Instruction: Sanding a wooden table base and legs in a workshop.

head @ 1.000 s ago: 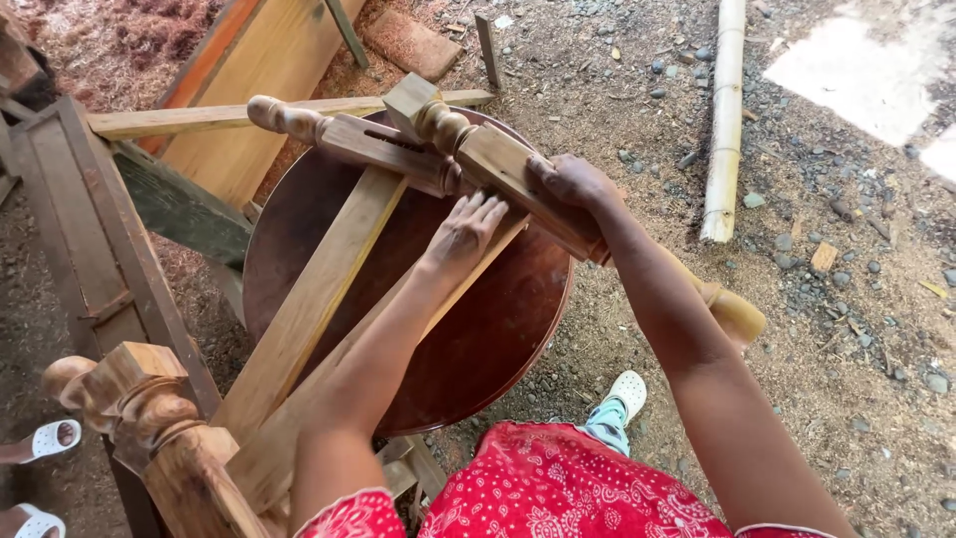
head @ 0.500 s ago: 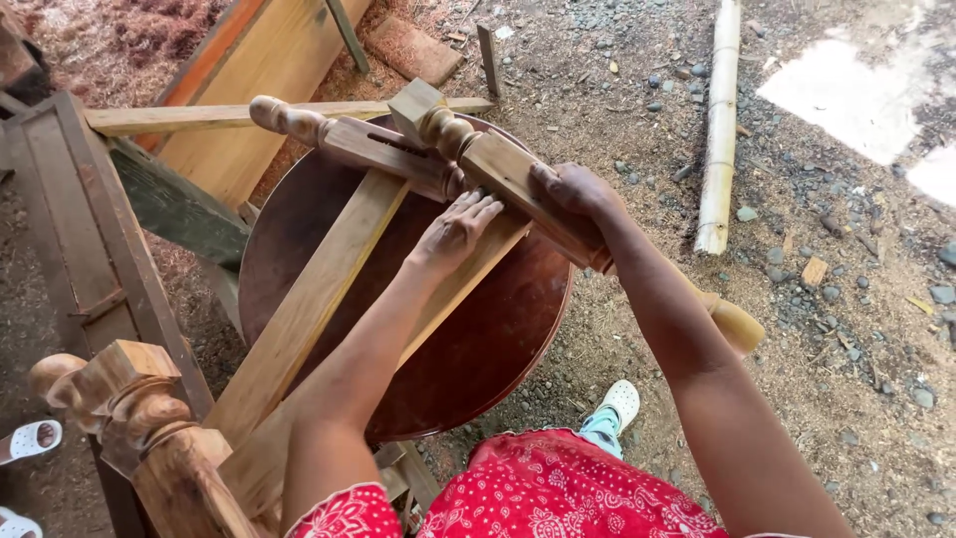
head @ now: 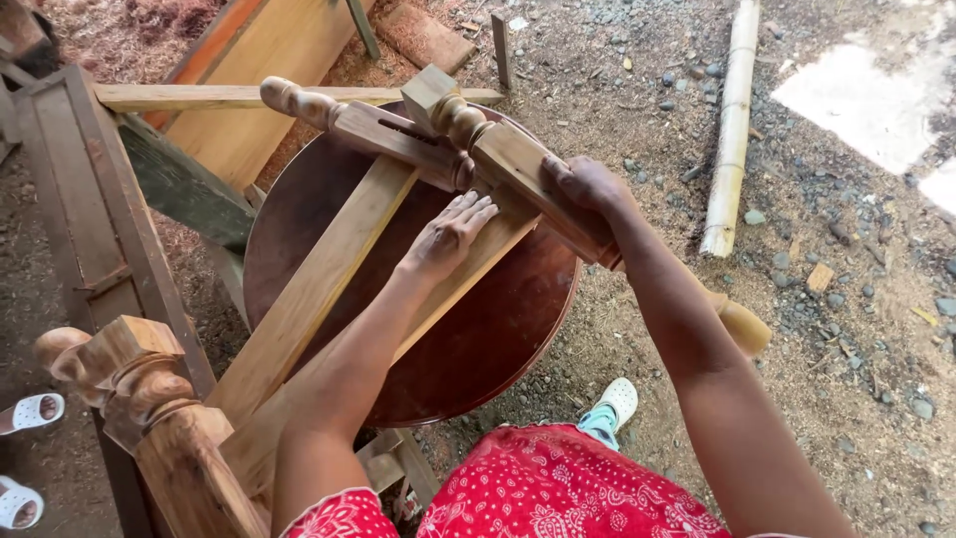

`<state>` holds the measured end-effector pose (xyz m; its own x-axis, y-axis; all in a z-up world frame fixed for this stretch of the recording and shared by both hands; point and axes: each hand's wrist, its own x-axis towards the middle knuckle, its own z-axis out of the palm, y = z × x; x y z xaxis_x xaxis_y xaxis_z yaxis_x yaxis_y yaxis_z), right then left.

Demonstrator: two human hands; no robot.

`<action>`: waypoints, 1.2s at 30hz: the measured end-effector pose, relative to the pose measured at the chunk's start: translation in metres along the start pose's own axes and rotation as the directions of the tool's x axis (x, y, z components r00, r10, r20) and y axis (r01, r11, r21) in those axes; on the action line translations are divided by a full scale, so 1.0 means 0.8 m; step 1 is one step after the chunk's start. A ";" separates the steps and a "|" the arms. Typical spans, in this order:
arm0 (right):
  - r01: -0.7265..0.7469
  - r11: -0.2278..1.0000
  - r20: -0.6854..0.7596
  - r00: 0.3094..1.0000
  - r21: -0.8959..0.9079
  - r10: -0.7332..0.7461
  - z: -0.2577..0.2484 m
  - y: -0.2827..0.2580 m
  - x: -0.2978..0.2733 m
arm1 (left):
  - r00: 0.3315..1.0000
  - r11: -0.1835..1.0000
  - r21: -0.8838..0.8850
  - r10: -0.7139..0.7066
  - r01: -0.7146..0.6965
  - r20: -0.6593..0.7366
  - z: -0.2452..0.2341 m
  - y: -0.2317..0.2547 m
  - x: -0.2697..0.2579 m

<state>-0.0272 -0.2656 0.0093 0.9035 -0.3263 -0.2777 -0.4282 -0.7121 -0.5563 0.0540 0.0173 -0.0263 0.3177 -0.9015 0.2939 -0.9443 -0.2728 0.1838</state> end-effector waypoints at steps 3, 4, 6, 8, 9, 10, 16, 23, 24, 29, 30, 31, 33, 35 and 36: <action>-0.030 1.000 0.005 1.000 -0.005 0.031 -0.008 -0.012 -0.016 | 1.000 1.000 0.005 0.012 -0.012 -0.019 0.011 -0.001 0.008; -0.025 1.000 -0.004 1.000 -0.019 0.025 -0.010 -0.017 -0.019 | 0.999 1.000 0.020 0.016 -0.015 -0.033 0.019 -0.004 0.015; -0.009 1.000 -0.012 1.000 -0.026 0.009 -0.006 -0.013 -0.011 | 1.000 1.000 0.015 -0.011 0.011 -0.017 0.028 -0.002 0.033; -0.002 0.999 -0.018 1.000 -0.036 0.001 -0.005 -0.006 -0.004 | 0.999 0.999 0.003 -0.035 0.035 0.002 0.025 0.007 0.033; -0.006 1.000 -0.010 1.000 -0.030 0.006 -0.003 -0.001 -0.001 | 0.999 0.999 -0.017 -0.029 0.029 -0.014 0.018 0.014 0.022; -0.007 1.000 0.001 1.000 -0.023 0.007 0.000 0.002 0.004 | 0.999 0.999 -0.034 -0.026 0.026 -0.028 0.010 0.019 0.009; -0.069 0.997 -0.016 0.998 -0.034 0.068 -0.017 -0.028 -0.029 | 0.998 0.999 -0.026 0.027 -0.029 -0.054 0.000 0.030 -0.036; -0.026 0.997 -0.061 0.998 -0.068 0.022 -0.004 -0.002 -0.003 | 0.999 0.997 0.061 0.041 -0.042 0.025 -0.002 0.063 0.015; -0.029 0.998 -0.039 0.999 -0.050 0.027 0.002 0.005 0.003 | 0.995 0.993 0.053 0.102 -0.102 0.001 -0.005 0.059 -0.003; -0.045 0.998 -0.022 0.999 -0.044 0.044 -0.004 0.000 0.002 | 0.990 0.991 0.018 0.136 -0.135 -0.045 0.011 0.041 -0.022; -0.058 0.997 -0.024 0.998 -0.056 0.057 -0.007 -0.008 -0.010 | 0.991 0.992 0.015 0.128 -0.128 -0.033 0.016 0.046 -0.013; -0.072 0.995 -0.026 0.997 -0.069 0.070 -0.010 -0.017 -0.021 | 0.993 0.993 0.012 0.120 -0.120 -0.021 0.021 0.052 -0.004; -0.056 0.997 -0.027 0.998 -0.056 0.055 0.005 0.001 0.004 | 0.995 0.993 0.058 0.100 -0.100 0.008 0.021 0.058 0.018; -0.044 0.998 -0.035 0.998 -0.048 0.042 0.005 0.019 0.027 | 0.996 0.991 0.102 0.084 -0.086 0.030 0.015 0.066 0.029; -0.024 0.999 -0.031 0.999 -0.047 0.023 0.011 0.028 0.034 | 0.996 0.985 0.143 0.090 -0.093 0.027 0.012 0.073 0.017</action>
<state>-0.0123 -0.2854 -0.0177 0.8935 -0.3620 -0.2657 -0.4489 -0.7324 -0.5119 0.0020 -0.0139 -0.0205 0.2286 -0.9314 0.2834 -0.9723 -0.2328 0.0194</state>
